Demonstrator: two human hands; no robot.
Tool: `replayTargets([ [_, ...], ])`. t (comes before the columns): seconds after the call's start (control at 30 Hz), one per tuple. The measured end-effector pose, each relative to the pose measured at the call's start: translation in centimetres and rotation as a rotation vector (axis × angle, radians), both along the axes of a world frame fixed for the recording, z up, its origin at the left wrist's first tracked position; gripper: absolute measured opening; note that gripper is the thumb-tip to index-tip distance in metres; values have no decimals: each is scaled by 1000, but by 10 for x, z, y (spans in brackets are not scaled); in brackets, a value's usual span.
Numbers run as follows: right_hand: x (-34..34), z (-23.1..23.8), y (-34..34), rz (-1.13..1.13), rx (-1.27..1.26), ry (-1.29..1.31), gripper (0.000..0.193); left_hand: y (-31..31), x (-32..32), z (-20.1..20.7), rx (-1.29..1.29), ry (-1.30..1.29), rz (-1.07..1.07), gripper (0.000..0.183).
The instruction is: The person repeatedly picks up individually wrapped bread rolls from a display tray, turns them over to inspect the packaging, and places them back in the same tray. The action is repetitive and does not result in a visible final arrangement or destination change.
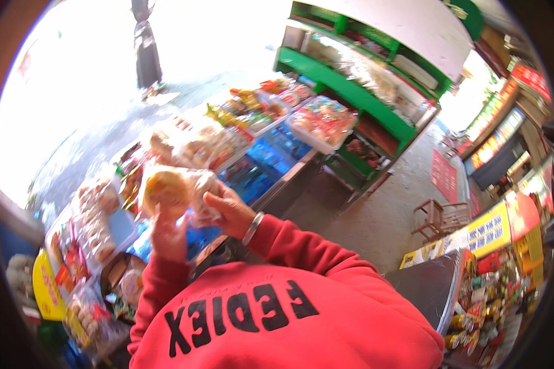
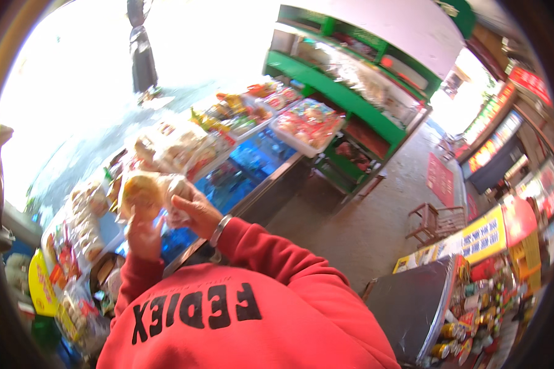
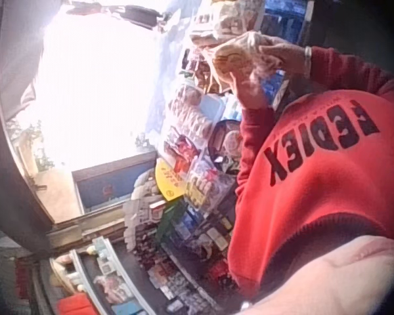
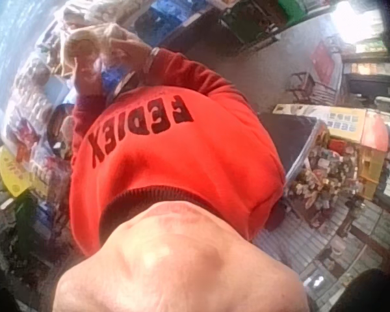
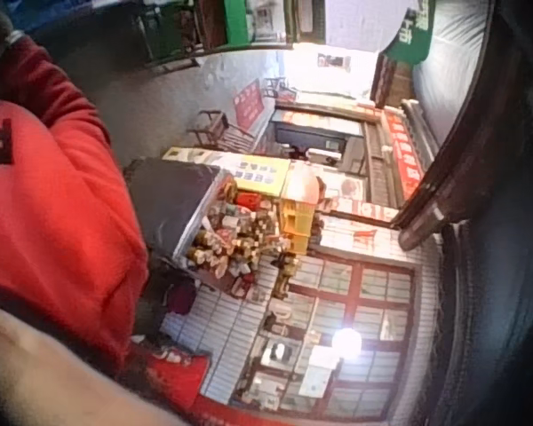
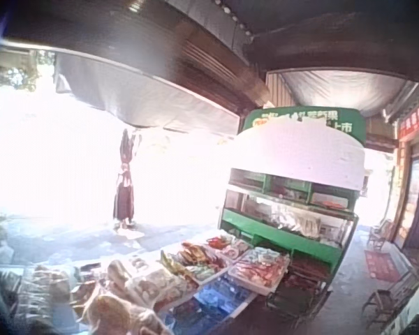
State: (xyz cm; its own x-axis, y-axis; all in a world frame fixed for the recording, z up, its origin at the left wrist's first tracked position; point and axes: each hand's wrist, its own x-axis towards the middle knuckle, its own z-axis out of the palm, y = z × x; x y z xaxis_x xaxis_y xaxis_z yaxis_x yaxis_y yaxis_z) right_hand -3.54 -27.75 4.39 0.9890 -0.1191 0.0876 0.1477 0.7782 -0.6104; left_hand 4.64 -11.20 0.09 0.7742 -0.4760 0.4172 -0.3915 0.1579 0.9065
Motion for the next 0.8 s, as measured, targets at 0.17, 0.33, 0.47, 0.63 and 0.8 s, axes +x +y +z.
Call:
replayTargets([
  [0.17, 4, 4, 6, 57, -10, 93, 53, -2, 1, -32, -200, -64, -79, 63],
  [0.33, 7, 1, 0, 11, -72, 127, 40, 9, -7, 27, -638, 767, -235, 59],
  [0.47, 13, -2, -9, 9, -109, 198, 41, 48, 13, 13, -331, 359, 84, 98],
  [0.63, 20, -6, -9, 79, -145, 297, 40, 67, 7, 41, 496, -651, 337, 100],
  [0.8, 31, -11, -1, 190, -213, 338, 39, 53, -6, 38, 845, -872, 423, 76],
])
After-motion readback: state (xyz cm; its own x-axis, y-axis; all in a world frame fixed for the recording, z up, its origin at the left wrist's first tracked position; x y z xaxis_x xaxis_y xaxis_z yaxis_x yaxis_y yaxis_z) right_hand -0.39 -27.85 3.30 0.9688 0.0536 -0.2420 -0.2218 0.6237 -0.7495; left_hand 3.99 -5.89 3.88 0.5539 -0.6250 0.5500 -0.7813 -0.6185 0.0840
